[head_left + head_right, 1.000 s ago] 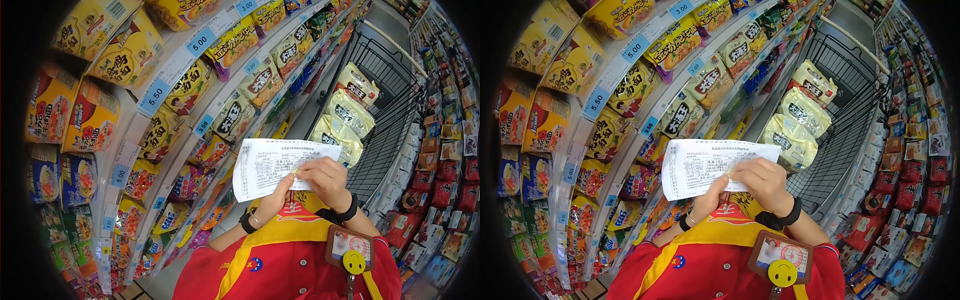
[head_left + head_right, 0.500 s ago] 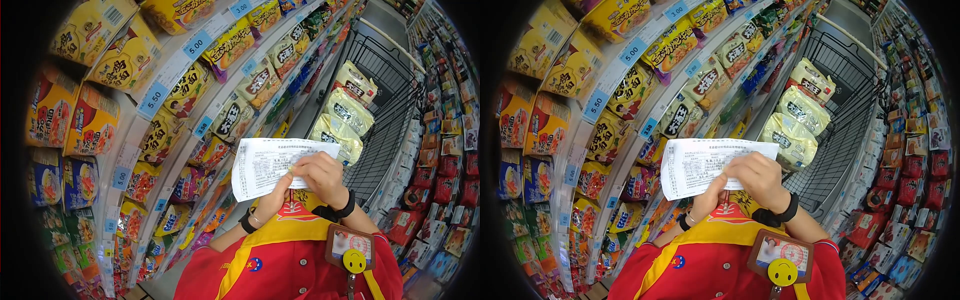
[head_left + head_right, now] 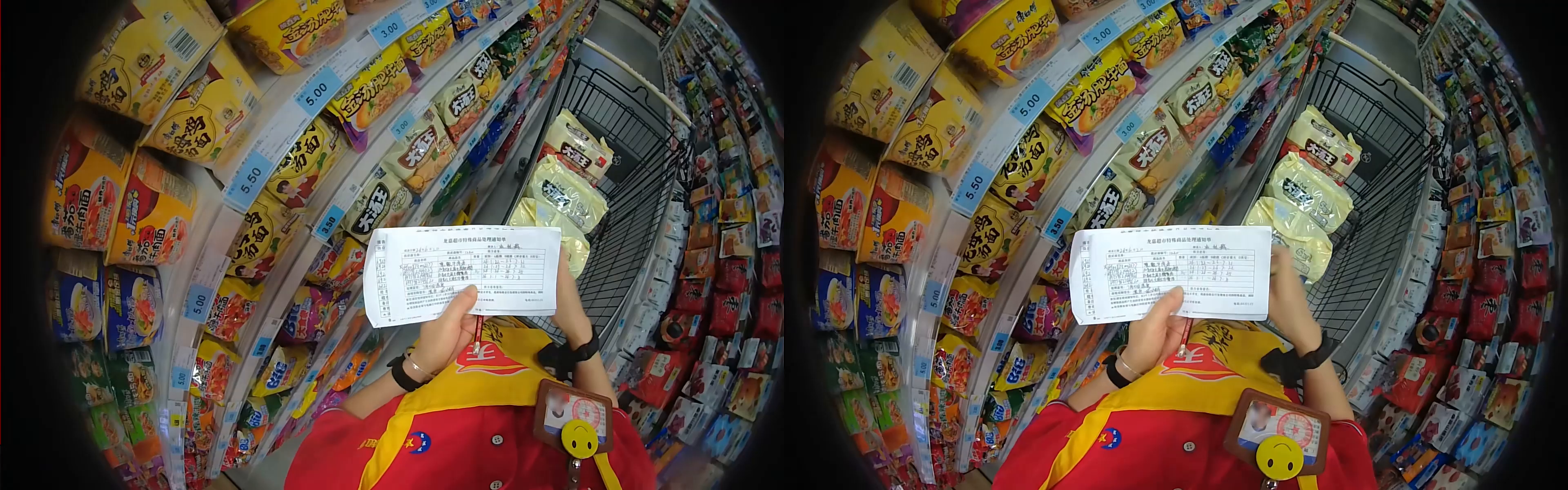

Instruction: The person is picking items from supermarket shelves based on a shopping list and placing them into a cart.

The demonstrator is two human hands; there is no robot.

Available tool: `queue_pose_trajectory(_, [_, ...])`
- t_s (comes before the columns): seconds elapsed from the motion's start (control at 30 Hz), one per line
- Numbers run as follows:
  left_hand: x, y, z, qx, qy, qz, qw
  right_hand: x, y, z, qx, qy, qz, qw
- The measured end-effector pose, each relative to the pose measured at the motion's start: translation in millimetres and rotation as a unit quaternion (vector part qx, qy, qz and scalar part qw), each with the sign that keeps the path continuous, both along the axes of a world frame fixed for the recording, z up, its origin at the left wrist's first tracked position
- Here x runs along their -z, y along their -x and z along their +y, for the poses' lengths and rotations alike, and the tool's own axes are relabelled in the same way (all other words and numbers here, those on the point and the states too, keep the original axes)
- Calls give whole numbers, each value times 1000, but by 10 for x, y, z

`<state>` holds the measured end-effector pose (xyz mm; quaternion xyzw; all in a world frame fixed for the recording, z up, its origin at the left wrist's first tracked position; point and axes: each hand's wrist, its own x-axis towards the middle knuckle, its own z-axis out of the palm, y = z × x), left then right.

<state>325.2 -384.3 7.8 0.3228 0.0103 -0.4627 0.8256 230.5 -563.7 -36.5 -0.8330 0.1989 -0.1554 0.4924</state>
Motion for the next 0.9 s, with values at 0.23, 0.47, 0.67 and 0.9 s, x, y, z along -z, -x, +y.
queue_pose_trajectory(0.23, [70,67,-121,42,45,36,997,65,-56,388,-141,11,-51,989])
queue_pose_trajectory(0.47, [39,53,-133,92,43,-6,995,348,193,-13,-43,168,-56,983])
queue_pose_trajectory(0.67, [19,62,-161,82,39,-5,996,67,406,-250,263,-209,-156,929])
queue_pose_trajectory(0.9, [5,93,-235,104,39,-17,994,-808,340,273,87,-413,-375,826])
